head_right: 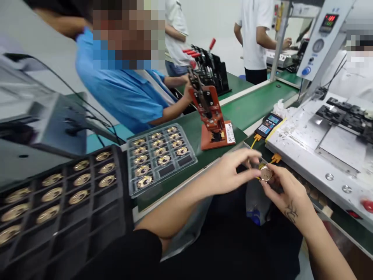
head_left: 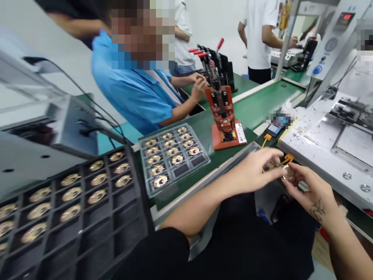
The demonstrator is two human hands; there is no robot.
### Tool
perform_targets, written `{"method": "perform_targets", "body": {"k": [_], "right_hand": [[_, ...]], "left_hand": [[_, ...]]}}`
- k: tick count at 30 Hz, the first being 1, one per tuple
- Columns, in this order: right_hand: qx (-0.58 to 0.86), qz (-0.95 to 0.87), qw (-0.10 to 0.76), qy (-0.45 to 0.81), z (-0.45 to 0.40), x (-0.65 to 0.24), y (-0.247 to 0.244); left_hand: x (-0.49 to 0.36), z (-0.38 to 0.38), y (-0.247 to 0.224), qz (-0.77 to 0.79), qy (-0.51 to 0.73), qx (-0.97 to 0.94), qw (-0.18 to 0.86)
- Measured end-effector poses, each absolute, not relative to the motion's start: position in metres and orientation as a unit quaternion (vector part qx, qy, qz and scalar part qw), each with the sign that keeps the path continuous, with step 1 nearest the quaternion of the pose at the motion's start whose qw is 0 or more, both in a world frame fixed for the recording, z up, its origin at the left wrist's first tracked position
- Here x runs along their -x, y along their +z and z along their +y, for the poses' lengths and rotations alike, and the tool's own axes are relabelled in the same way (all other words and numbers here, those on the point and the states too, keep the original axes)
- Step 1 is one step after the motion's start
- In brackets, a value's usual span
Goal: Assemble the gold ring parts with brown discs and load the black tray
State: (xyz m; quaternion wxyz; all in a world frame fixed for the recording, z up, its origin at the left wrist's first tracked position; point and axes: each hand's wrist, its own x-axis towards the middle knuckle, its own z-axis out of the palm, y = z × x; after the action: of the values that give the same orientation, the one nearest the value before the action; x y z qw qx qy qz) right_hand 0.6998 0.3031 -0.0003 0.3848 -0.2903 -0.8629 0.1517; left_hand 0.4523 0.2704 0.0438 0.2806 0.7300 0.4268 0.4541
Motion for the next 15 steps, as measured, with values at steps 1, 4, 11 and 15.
{"method": "perform_targets", "body": {"k": [1,4,11,15], "right_hand": [[0.294,-0.856,0.394,0.157,0.309,-0.694,0.001],[0.296,-0.835,0.419,0.200,0.324,-0.677,0.006],[0.269,-0.821,0.380,0.330,0.374,-0.615,-0.011],[0.212,-0.861,0.306,0.346,0.423,-0.544,-0.040]], "left_hand": [[-0.438,0.276,0.058,0.426,0.485,-0.738,0.194],[-0.389,0.293,0.104,0.433,0.558,-0.708,-0.028],[-0.277,0.370,0.167,0.553,0.510,-0.655,-0.077],[-0.241,0.417,0.172,0.653,0.436,-0.617,0.056]]}}
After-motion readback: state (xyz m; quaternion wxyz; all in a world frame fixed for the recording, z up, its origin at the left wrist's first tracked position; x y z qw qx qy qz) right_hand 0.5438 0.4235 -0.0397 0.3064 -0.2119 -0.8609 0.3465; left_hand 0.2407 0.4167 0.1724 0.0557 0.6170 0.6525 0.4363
